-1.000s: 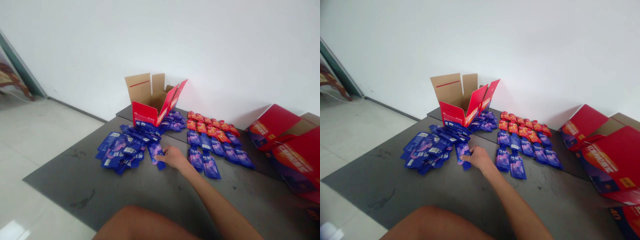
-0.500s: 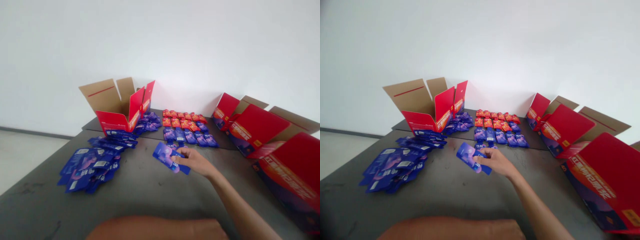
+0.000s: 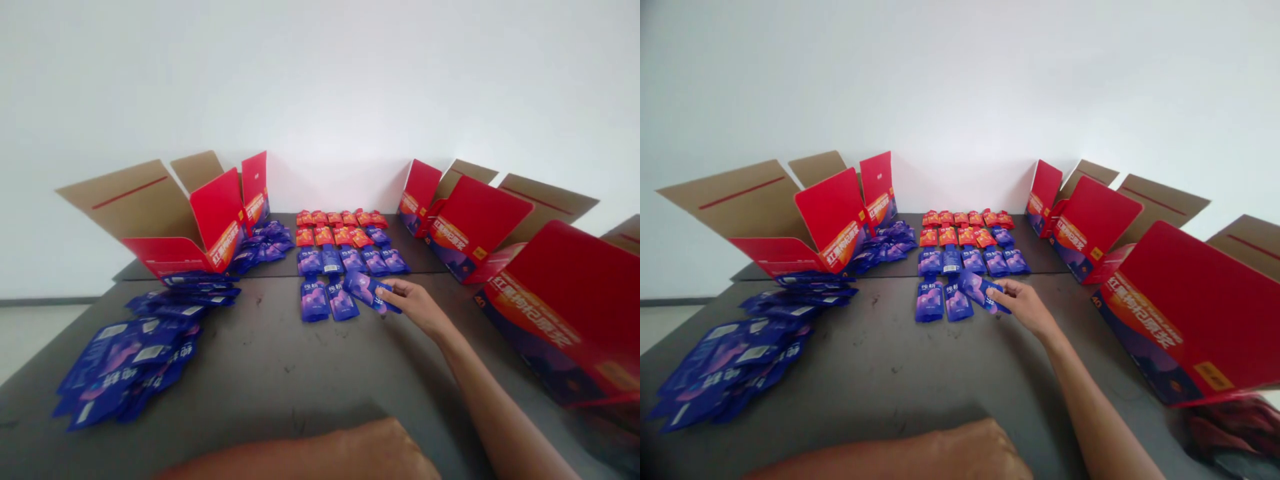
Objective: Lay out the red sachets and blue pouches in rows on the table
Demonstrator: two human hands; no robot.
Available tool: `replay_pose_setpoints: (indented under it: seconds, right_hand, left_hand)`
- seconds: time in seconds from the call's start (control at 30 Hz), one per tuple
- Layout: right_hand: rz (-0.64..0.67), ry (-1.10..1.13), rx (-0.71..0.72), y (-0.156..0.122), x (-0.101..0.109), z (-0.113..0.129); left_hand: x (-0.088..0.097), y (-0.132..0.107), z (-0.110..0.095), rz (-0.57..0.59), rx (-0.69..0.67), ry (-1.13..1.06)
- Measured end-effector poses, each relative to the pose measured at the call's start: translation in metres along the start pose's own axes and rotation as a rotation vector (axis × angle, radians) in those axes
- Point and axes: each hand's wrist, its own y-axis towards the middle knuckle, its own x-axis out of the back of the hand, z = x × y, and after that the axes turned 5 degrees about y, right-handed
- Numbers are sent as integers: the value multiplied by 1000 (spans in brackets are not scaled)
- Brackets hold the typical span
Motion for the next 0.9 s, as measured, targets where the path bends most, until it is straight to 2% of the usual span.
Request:
replay_pose_setpoints:
  seconds: [0.07, 0.1, 0.2, 0.27, 0.3, 0.37, 0.43, 0.53, 0.63, 0.77, 0.83, 0.9]
  right_hand:
    - [64, -38, 21, -6, 12, 4]
    - [88, -49, 24, -9, 19, 7]
    - [76, -15, 20, -22, 46, 15]
    - [73, 29, 13, -33, 64, 19]
    - [87, 55, 13, -37, 72, 19]
    - [129, 109, 4, -45, 81, 19]
    - [180, 141, -25, -47, 82, 20]
    - [282, 125, -74, -44, 68, 23]
    - [351, 113, -68, -37, 47, 25]
    - [333, 140, -64, -31, 27, 22]
    - [290, 136, -60, -29, 25, 19]
    - [288, 136, -37, -27, 28, 15]
  left_hand:
    - [14, 2, -8, -82, 72, -117]
    - [22, 3, -11, -155, 117, -256]
    - [44, 8, -15, -446, 446, -802]
    - [51, 10, -12, -576, 575, -1021]
    - [53, 11, -10, -628, 594, -1075]
    - [52, 12, -6, -708, 595, -1108]
    - [51, 13, -5, -736, 573, -1131]
    - [50, 15, -10, -730, 590, -1120]
    - [52, 17, -16, -758, 695, -1061]
    - [53, 18, -17, -837, 764, -988]
    - [54, 18, -15, -884, 776, -972]
    - [55, 18, -12, -980, 801, -946]
